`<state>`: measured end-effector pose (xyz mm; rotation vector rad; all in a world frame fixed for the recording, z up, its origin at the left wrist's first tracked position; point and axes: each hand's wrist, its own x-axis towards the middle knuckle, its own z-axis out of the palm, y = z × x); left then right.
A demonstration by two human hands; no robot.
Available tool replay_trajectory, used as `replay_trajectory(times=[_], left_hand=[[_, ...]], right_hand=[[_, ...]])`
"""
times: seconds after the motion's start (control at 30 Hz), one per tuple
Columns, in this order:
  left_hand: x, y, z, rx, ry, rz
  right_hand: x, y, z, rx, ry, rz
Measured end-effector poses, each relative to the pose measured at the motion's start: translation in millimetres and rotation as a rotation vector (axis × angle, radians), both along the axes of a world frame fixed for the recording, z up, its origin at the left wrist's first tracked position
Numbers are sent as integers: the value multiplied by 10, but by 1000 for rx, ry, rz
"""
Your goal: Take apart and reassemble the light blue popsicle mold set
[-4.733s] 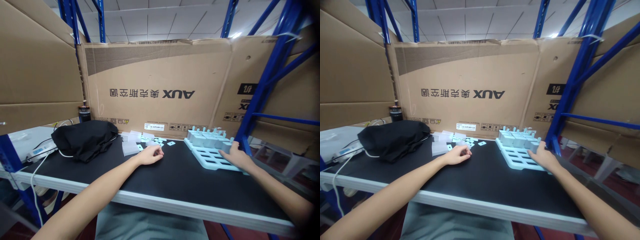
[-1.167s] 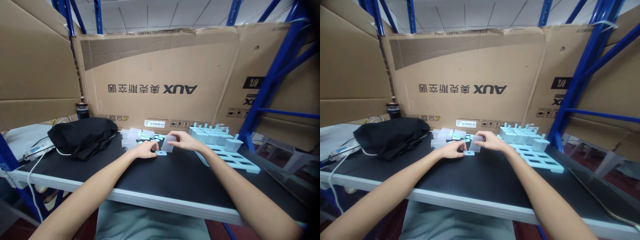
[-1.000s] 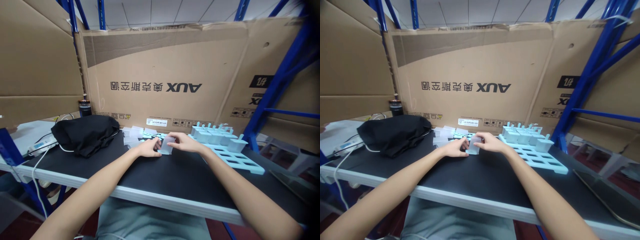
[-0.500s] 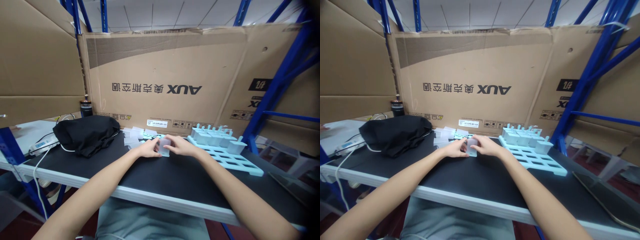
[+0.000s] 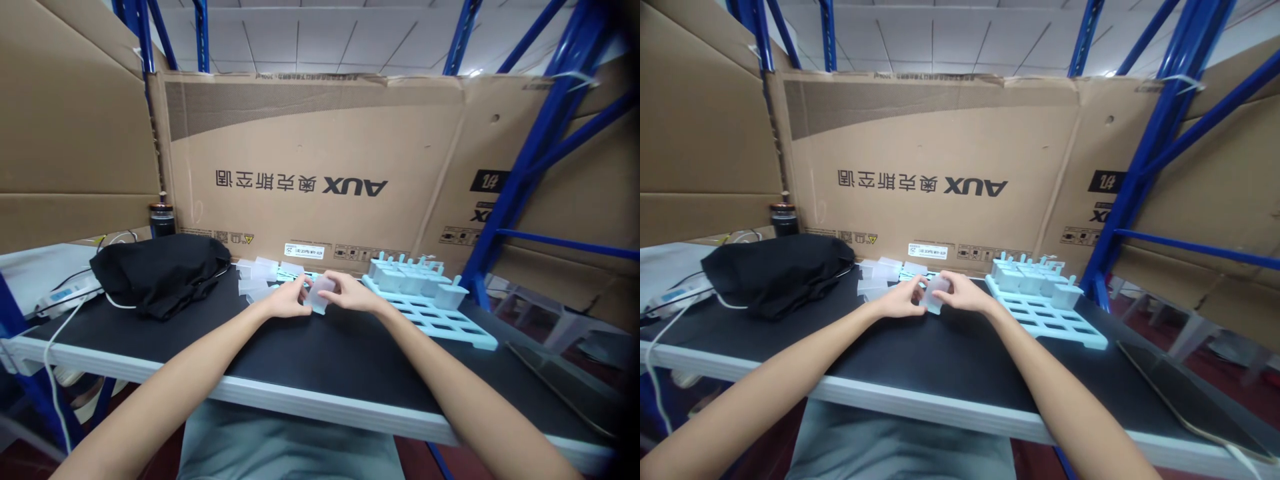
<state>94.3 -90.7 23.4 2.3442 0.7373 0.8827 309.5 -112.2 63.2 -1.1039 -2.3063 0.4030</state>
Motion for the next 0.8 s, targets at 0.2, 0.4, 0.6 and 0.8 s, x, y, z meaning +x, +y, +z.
replay_trajectory(times=[0.2,0.4,0.6,0.8], left_hand=[[64,-22,117,-157,-559,51],[86,1,115,-96,-631,27],[57,-24,33,27,-333,36],[32,-134,-13,67,-71,13]], right_hand=[[55,6,-77,-288,313,61],[103,321,-194,-230,168,-17],[201,901,-304,105,-233,-409],[76,1192,-312,97,-350,-360]])
